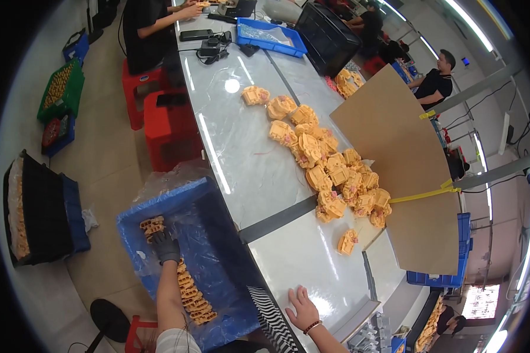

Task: Stacking small yellow waffle-shaped parts into organized columns inside a blue plastic bin.

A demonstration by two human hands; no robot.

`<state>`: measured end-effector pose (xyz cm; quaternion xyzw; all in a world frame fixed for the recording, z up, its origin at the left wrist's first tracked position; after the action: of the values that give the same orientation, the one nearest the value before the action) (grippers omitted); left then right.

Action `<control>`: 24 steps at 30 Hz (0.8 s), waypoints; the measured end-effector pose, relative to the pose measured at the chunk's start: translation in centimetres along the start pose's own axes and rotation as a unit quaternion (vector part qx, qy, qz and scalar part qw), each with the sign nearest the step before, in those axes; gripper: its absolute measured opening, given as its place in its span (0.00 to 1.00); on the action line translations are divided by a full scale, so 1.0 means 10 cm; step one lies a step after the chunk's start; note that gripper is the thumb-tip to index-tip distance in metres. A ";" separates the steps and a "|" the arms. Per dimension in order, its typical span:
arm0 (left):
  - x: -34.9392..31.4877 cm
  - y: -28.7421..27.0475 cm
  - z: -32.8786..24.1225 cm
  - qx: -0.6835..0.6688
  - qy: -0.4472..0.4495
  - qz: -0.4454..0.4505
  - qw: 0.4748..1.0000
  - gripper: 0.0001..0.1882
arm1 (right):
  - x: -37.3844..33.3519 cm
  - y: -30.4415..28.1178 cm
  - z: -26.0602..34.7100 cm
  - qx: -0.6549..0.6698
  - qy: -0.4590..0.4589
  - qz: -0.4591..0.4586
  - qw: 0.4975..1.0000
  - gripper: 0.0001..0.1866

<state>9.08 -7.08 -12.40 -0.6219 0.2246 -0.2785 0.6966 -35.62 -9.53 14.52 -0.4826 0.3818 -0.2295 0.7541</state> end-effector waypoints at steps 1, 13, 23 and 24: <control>-0.01 -0.05 0.00 -0.001 -0.002 0.002 1.000 0.32 | 0.00 0.00 -0.01 -0.001 0.000 0.004 1.000 0.35; 0.37 0.03 0.28 -0.041 -0.051 0.255 0.965 0.22 | 0.02 0.02 0.03 0.008 -0.003 0.032 0.999 0.34; 0.23 -0.15 0.47 -0.094 0.009 0.152 0.984 0.43 | 0.02 0.04 0.07 0.011 -0.003 0.037 0.999 0.35; 0.20 -0.01 0.46 -0.086 0.004 0.194 0.977 0.47 | 0.03 0.05 0.05 0.009 -0.001 0.041 0.999 0.35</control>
<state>13.56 -5.01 -11.71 -0.6229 0.3670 -0.1199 0.6804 -35.02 -9.23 14.10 -0.4598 0.3978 -0.2015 0.7679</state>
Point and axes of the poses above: each hand's wrist, its own x-axis towards the middle knuckle, its own y-axis out of the palm, z = x × y, the point moved 8 cm from there along x, towards the middle knuckle, and after that the axes turned 6 degrees about -y, right-handed, at the moved point
